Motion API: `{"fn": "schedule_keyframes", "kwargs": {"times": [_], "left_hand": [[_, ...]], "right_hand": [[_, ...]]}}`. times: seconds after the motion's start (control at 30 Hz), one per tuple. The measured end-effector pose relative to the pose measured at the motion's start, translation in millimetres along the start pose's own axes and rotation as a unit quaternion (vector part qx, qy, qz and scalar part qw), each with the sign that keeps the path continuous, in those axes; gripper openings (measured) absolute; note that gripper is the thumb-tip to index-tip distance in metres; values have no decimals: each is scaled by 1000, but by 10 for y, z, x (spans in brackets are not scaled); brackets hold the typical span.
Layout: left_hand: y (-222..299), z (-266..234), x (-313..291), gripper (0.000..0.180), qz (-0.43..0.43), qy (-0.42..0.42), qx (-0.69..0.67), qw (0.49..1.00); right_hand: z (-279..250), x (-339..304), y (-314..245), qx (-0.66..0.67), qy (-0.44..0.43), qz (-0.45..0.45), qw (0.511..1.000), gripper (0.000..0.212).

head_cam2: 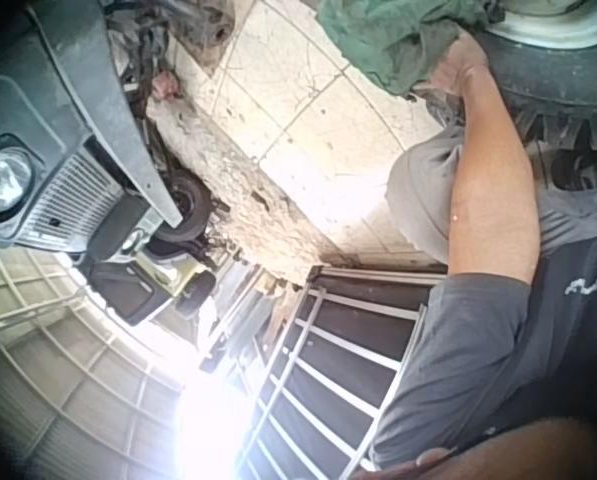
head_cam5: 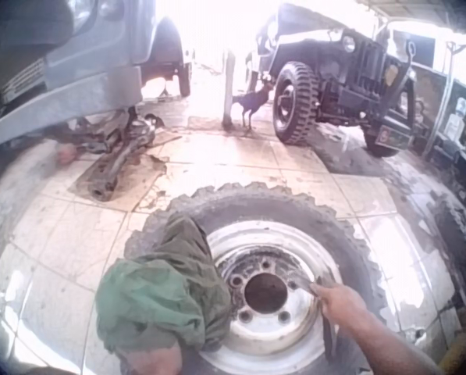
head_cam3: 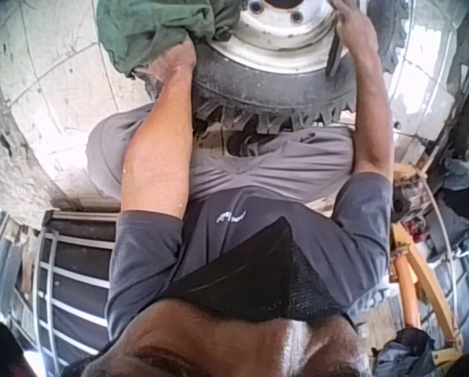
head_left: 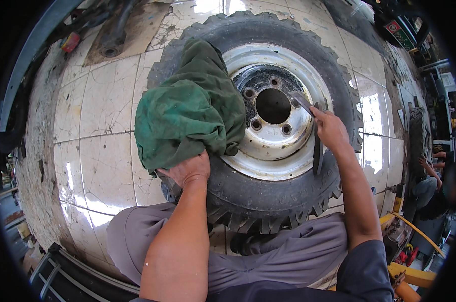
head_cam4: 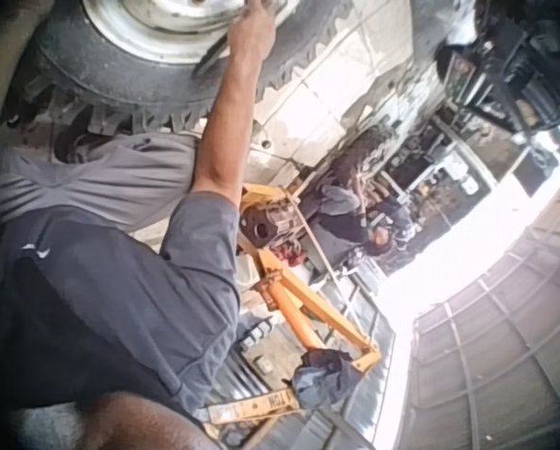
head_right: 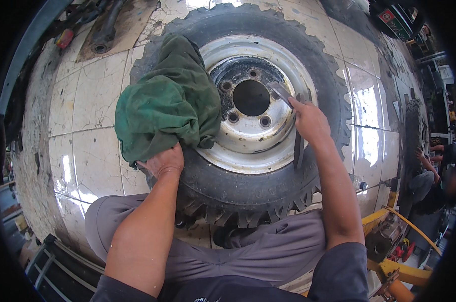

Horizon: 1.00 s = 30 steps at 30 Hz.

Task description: The person sits on the floor and cleans a large vehicle tire. They use a green cloth to wipe the tire's surface and a metal scraper to remove debris from the rim and lug nut holes.

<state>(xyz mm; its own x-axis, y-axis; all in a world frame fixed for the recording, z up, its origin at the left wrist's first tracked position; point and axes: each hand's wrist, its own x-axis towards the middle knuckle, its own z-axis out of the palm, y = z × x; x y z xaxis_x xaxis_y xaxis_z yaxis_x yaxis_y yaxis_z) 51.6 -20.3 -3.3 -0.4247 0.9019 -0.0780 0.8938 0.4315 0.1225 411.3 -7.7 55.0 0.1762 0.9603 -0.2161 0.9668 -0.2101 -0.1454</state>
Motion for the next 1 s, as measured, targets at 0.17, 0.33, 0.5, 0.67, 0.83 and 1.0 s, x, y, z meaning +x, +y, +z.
{"fn": "schedule_keyframes", "kwargs": {"times": [0.17, 0.33, 0.5, 0.67, 0.83, 1.0], "left_hand": [[37, -68, -12, 69, -17, -32, -10, 999], [35, -59, 1, 69, -20, -43, -4, 999], [1, -23, 9, 70, -8, -19, -1, 1000], [27, -78, 1, 70, -8, -34, 5, 999], [20, -50, -5, 70, -11, -31, -3, 999], [-1, -44, 7, 71, -7, -44, 3, 999]], "right_hand": [[-19, 15, 13, 5, 2, 14, 1000, 41], [14, 8, 67, 2, 11, 9, 1000, 40], [-11, -8, 33, 20, 12, -5, 1000, 40], [18, 25, 54, 7, 13, 1, 1000, 40], [20, 39, 80, 22, 13, 8, 1000, 40], [49, 52, 65, 31, 27, 2, 999, 40]]}}
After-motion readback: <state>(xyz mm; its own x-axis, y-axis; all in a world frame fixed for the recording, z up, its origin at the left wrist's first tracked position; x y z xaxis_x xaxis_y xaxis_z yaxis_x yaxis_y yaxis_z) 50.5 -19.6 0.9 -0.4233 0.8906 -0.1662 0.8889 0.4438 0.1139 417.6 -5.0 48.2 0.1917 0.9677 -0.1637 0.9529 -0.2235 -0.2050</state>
